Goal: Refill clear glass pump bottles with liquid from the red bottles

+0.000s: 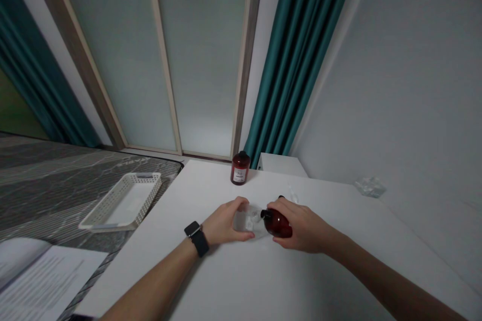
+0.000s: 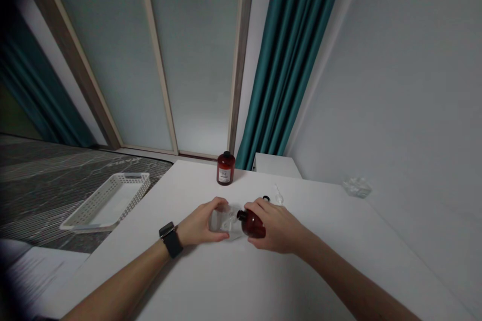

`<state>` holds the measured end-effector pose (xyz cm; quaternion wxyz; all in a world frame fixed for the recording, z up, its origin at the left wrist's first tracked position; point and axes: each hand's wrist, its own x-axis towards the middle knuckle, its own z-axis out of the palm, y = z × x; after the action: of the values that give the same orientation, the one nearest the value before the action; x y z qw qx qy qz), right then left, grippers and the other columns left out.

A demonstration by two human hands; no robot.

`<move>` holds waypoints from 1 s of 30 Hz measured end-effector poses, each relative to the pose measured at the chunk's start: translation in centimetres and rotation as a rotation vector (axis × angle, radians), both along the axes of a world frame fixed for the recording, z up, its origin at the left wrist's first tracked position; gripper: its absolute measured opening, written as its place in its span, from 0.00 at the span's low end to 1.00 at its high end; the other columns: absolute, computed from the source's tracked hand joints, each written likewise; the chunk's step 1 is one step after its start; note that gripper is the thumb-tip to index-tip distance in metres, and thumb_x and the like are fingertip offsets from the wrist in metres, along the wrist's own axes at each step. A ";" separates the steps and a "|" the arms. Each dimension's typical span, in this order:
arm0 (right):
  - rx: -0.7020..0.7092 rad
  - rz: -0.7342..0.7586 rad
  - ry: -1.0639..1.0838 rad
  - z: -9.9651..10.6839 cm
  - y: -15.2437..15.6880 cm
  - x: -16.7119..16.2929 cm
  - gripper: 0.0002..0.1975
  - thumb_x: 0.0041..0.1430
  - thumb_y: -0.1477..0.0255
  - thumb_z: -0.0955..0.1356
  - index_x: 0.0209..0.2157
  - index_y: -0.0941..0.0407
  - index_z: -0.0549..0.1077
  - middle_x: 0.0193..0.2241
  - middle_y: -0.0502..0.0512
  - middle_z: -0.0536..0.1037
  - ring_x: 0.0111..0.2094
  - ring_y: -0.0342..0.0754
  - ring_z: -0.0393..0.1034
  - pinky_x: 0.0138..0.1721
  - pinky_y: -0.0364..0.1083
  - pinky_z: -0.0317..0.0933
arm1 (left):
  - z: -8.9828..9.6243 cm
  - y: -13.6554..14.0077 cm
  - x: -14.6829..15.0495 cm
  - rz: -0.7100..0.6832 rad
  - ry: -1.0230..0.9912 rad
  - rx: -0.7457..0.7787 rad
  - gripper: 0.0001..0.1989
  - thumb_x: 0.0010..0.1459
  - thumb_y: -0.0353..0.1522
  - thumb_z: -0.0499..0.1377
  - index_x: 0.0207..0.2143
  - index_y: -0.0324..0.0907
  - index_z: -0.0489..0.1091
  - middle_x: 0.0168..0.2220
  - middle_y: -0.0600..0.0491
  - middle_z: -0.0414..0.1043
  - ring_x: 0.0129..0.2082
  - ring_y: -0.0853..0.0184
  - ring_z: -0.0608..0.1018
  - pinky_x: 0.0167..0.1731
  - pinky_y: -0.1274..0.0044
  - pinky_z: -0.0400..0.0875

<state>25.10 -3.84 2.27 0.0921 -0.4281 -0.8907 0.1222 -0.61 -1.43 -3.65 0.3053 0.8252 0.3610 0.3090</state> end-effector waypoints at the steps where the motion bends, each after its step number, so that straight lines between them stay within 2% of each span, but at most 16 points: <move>1: -0.004 -0.002 -0.007 0.1 0.0 0.0 0.29 0.47 0.71 0.72 0.52 0.52 0.62 0.48 0.59 0.72 0.47 0.56 0.71 0.45 0.53 0.66 | 0.1 0.0 0.0 0.000 -0.001 0.000 0.30 0.45 0.37 0.71 0.48 0.44 0.61 0.46 0.47 0.75 0.45 0.56 0.78 0.45 0.68 0.72; 11: -0.018 0.002 -0.068 1.1 0.1 -0.1 0.28 0.49 0.70 0.71 0.52 0.51 0.63 0.47 0.57 0.72 0.46 0.55 0.70 0.42 0.50 0.64 | 0.1 -0.2 0.4 0.015 0.012 -0.022 0.32 0.44 0.37 0.71 0.49 0.43 0.60 0.46 0.46 0.75 0.45 0.55 0.78 0.45 0.67 0.71; 30: -0.004 0.011 -0.198 3.2 0.3 -0.6 0.27 0.49 0.70 0.70 0.53 0.53 0.65 0.47 0.59 0.71 0.44 0.56 0.71 0.41 0.52 0.64 | 0.0 -0.5 1.0 0.053 -0.086 -0.081 0.33 0.44 0.34 0.72 0.50 0.43 0.59 0.46 0.47 0.74 0.45 0.57 0.77 0.46 0.67 0.71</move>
<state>24.54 -3.51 5.51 0.0024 -0.4336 -0.8974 0.0814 0.37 -1.92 -3.69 0.3455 0.7883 0.3813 0.3372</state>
